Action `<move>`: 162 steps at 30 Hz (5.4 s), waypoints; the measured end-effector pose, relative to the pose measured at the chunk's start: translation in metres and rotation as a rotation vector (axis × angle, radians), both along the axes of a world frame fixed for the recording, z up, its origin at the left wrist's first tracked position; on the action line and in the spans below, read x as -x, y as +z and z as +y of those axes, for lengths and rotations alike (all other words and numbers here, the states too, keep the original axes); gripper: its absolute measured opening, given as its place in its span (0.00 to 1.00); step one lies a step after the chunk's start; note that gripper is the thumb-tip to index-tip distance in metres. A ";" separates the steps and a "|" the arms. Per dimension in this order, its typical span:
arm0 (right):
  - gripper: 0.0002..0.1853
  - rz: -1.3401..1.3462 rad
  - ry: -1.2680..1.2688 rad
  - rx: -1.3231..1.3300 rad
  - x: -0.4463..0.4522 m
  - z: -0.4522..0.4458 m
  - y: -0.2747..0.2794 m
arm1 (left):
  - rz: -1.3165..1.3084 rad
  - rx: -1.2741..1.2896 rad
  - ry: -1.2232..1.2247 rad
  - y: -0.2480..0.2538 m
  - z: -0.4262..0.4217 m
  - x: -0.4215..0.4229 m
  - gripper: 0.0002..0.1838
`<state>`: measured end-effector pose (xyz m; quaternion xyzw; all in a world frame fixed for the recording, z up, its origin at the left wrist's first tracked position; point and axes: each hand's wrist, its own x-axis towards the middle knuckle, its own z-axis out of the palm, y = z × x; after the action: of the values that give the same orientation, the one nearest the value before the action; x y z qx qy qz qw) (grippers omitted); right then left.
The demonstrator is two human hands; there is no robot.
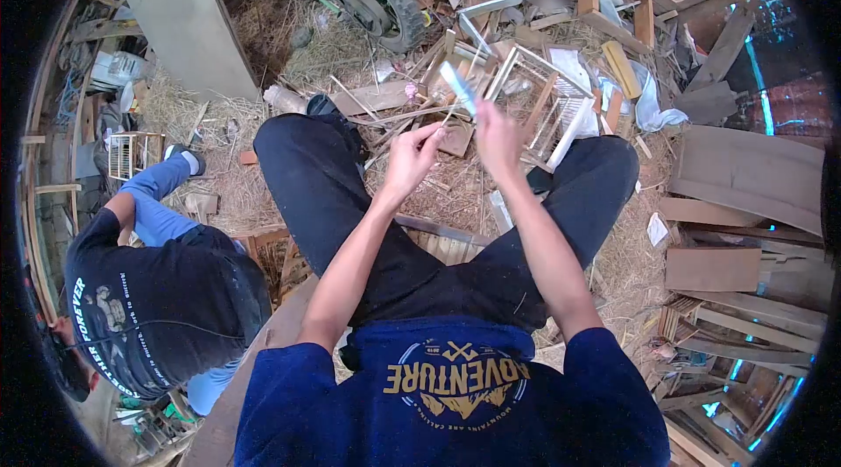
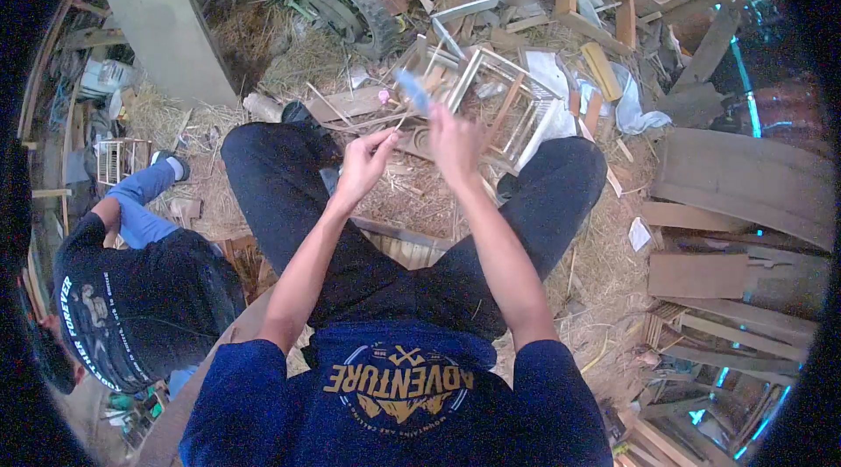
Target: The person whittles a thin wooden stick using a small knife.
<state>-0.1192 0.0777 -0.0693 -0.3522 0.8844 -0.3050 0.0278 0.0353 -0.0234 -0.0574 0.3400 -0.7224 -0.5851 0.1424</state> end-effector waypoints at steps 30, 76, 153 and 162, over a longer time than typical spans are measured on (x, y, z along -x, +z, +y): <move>0.19 -0.042 -0.081 0.096 0.008 -0.005 -0.010 | 0.008 0.115 -0.002 0.005 -0.002 -0.003 0.16; 0.20 -0.029 -0.029 0.085 -0.005 -0.015 -0.001 | 0.214 -0.311 -0.033 -0.010 -0.003 0.006 0.19; 0.36 -0.467 0.004 0.127 -0.001 -0.011 -0.026 | 0.044 0.006 -0.053 -0.015 -0.003 0.006 0.16; 0.30 -1.223 0.027 0.258 -0.012 -0.010 0.002 | 0.089 -0.062 -0.108 -0.017 -0.007 0.003 0.20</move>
<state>-0.1070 0.0673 -0.0670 -0.1256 0.6601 -0.5553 0.4901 0.0325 -0.0306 -0.0748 0.2784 -0.7142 -0.6284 0.1322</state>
